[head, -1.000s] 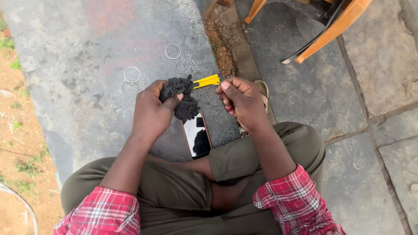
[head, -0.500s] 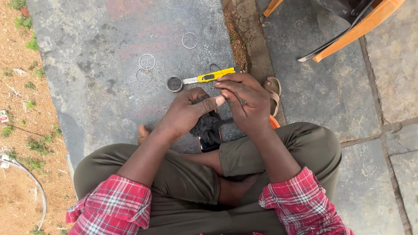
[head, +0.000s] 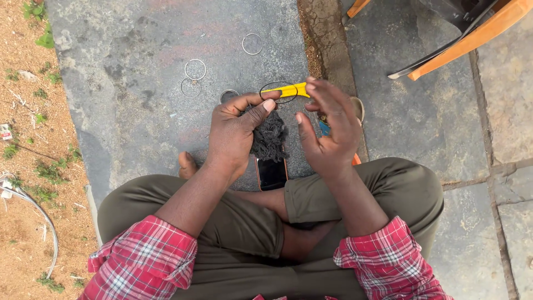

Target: Clean and prepare a small circular motorcycle part using a utility knife and cloth.

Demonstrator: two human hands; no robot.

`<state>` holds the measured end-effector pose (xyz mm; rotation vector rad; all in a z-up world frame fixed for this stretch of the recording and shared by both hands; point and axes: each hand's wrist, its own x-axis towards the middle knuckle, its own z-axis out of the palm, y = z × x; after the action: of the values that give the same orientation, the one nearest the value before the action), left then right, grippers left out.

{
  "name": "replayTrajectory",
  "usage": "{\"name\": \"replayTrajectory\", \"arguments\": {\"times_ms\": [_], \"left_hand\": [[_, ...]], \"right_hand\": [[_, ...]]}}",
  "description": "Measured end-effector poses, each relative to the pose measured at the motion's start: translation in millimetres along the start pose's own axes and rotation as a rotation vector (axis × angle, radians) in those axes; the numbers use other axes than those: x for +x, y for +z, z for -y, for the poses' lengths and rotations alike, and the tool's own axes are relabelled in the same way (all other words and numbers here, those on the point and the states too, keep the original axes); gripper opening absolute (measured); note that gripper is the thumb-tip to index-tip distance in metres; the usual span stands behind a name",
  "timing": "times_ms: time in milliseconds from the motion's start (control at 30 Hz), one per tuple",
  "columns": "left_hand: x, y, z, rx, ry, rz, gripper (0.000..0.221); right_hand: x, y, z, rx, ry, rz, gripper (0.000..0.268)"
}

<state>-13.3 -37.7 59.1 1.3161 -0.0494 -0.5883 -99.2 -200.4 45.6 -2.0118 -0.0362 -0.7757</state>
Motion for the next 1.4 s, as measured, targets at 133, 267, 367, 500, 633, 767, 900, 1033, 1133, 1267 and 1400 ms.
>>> {"name": "replayTrajectory", "arguments": {"times_ms": [133,267,367,500,633,767,900,1033,1133,1267,1400], "left_hand": [[1,-2,5,-0.130,-0.055,-0.021,0.020],[2,4,5,-0.119,-0.047,-0.029,0.021],[7,-4,3,-0.133,-0.082,-0.112,0.022],[10,-10,-9,0.000,0.010,-0.147,0.021],[7,-7,-6,-0.031,-0.055,-0.070,0.023],[5,-3,1,-0.032,0.036,-0.037,0.020],[-2,10,0,0.281,0.033,-0.093,0.019],[-3,14,13,0.348,0.095,-0.032,0.016],[6,8,15,0.387,-0.007,-0.051,0.017],[11,0,-19,0.762,0.025,0.080,0.017],[12,-4,-12,0.635,0.078,0.066,0.016]], "right_hand": [[-6,14,-10,0.807,0.517,0.199,0.068],[-49,51,-30,0.993,0.753,0.154,0.066],[-28,40,-35,1.010,0.856,0.097,0.043],[-18,9,-90,0.927,0.899,-0.153,0.026],[-5,-10,-81,1.147,1.018,-0.230,0.039],[12,-4,-24,1.164,0.962,-0.146,0.041],[6,10,-4,1.030,0.897,-0.079,0.022],[-17,16,-24,0.964,0.773,-0.112,0.015],[-15,10,-28,0.941,0.778,-0.038,0.015],[-6,3,-32,0.838,0.789,0.048,0.015],[-15,12,-37,0.930,0.813,0.012,0.015]]}}
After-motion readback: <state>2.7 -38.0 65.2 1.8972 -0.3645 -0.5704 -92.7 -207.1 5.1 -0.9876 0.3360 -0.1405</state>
